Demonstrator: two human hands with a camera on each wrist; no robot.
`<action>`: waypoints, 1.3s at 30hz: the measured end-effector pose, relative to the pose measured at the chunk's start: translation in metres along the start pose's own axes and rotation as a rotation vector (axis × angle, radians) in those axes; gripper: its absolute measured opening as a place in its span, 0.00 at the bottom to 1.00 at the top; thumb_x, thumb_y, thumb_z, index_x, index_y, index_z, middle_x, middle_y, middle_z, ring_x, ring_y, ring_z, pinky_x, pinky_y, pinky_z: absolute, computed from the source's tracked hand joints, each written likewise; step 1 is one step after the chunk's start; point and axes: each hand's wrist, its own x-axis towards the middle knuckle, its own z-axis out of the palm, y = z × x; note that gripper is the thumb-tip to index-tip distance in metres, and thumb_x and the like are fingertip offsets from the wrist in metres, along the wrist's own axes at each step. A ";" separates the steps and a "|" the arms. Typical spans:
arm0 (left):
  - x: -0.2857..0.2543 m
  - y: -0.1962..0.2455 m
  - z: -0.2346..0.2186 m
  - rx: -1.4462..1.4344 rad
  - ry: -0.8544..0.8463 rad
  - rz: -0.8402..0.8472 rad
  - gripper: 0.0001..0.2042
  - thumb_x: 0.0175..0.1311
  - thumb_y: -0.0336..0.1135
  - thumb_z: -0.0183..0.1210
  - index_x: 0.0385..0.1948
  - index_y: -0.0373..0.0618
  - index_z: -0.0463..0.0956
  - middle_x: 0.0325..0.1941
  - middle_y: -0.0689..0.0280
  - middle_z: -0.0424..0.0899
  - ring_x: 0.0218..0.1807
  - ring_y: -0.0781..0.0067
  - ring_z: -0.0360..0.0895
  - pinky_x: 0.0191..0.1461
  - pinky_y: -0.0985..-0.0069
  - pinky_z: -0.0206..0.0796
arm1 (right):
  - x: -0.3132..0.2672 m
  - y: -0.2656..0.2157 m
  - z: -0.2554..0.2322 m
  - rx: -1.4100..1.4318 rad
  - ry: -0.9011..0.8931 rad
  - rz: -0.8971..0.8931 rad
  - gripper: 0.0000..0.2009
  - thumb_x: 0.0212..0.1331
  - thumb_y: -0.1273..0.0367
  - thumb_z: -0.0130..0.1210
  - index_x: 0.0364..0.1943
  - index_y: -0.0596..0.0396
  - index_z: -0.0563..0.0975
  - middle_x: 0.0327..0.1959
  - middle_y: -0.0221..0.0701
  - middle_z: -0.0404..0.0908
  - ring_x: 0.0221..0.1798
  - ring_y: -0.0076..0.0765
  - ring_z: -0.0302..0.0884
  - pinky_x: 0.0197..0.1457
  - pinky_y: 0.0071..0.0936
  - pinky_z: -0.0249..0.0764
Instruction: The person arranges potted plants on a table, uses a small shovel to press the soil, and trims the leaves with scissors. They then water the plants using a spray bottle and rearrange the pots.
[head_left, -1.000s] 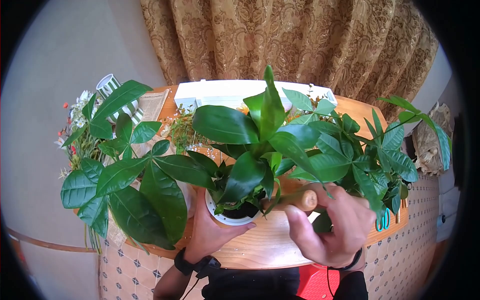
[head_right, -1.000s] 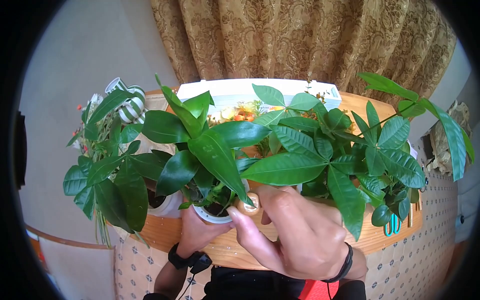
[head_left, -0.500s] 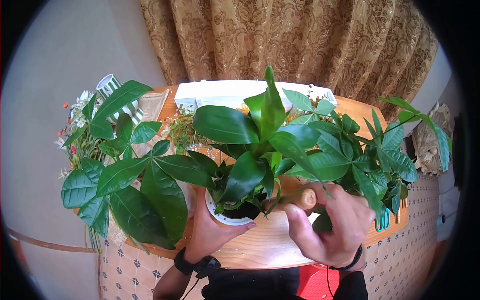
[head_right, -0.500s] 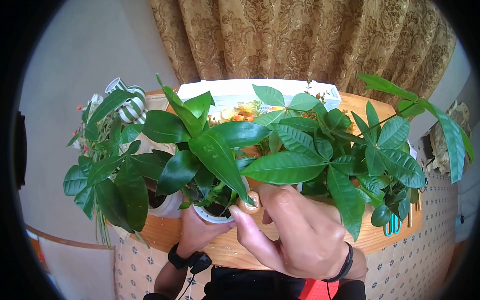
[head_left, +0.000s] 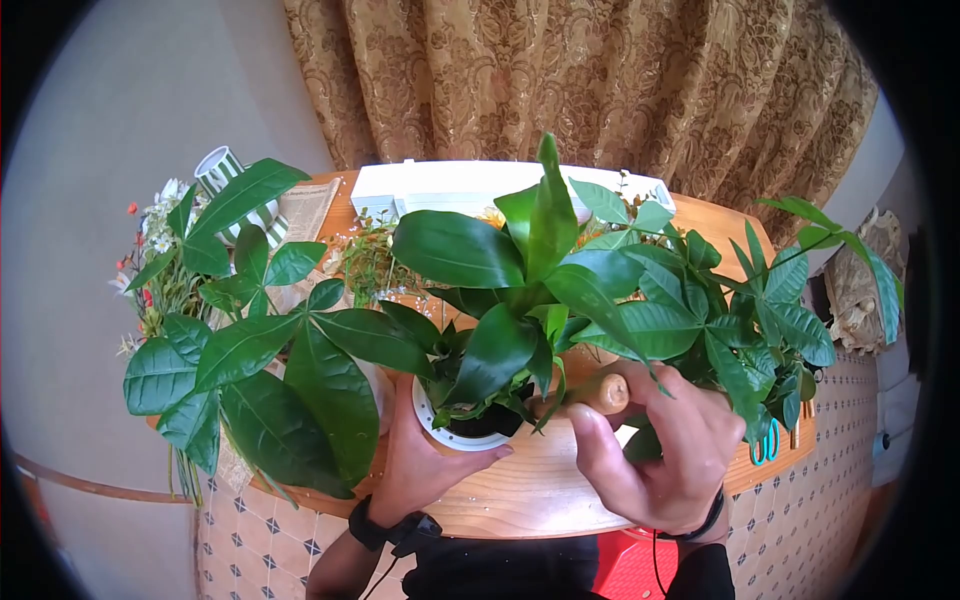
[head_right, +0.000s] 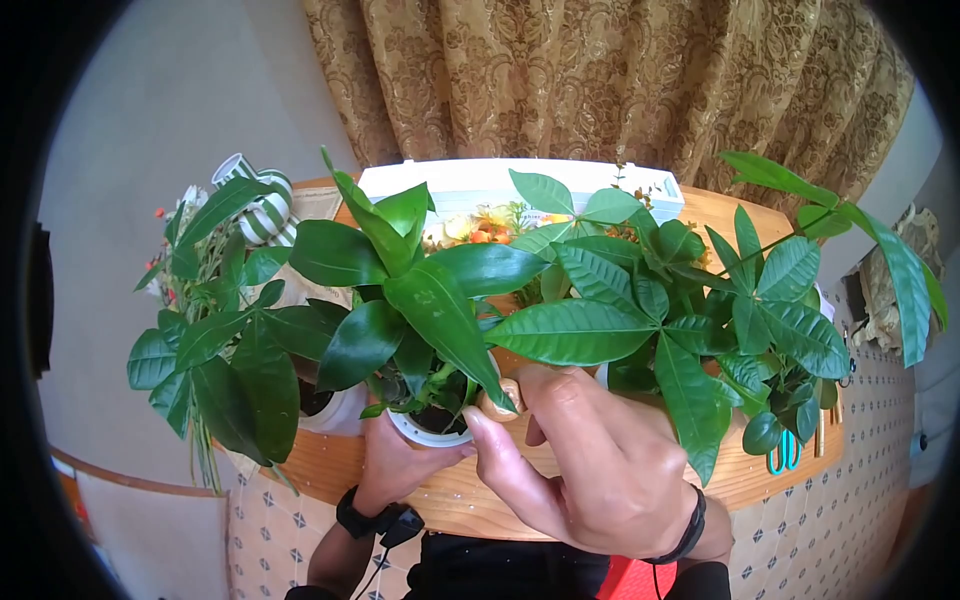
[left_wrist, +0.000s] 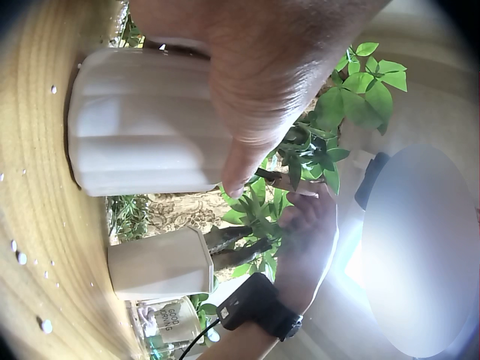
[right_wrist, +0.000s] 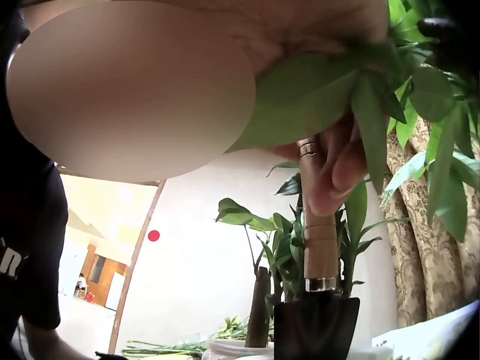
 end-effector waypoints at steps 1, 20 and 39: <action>0.000 0.000 0.000 0.001 -0.008 -0.010 0.56 0.40 0.40 0.84 0.69 0.35 0.52 0.63 0.53 0.70 0.64 0.60 0.73 0.67 0.63 0.68 | 0.000 0.000 0.000 -0.006 -0.005 -0.002 0.15 0.53 0.72 0.71 0.41 0.66 0.81 0.22 0.31 0.78 0.20 0.27 0.79 0.21 0.23 0.71; 0.002 -0.001 0.000 0.011 -0.004 0.037 0.55 0.39 0.39 0.84 0.68 0.35 0.53 0.63 0.53 0.72 0.64 0.60 0.75 0.67 0.63 0.69 | 0.004 -0.001 -0.006 -0.022 0.029 0.020 0.15 0.54 0.73 0.70 0.41 0.68 0.79 0.22 0.32 0.80 0.19 0.27 0.82 0.23 0.23 0.73; 0.002 0.002 0.001 0.003 0.026 0.064 0.53 0.39 0.38 0.84 0.67 0.35 0.55 0.62 0.52 0.74 0.62 0.59 0.76 0.66 0.63 0.70 | -0.003 -0.006 -0.001 -0.058 -0.016 0.134 0.13 0.49 0.67 0.70 0.32 0.60 0.79 0.23 0.29 0.80 0.21 0.32 0.76 0.29 0.27 0.63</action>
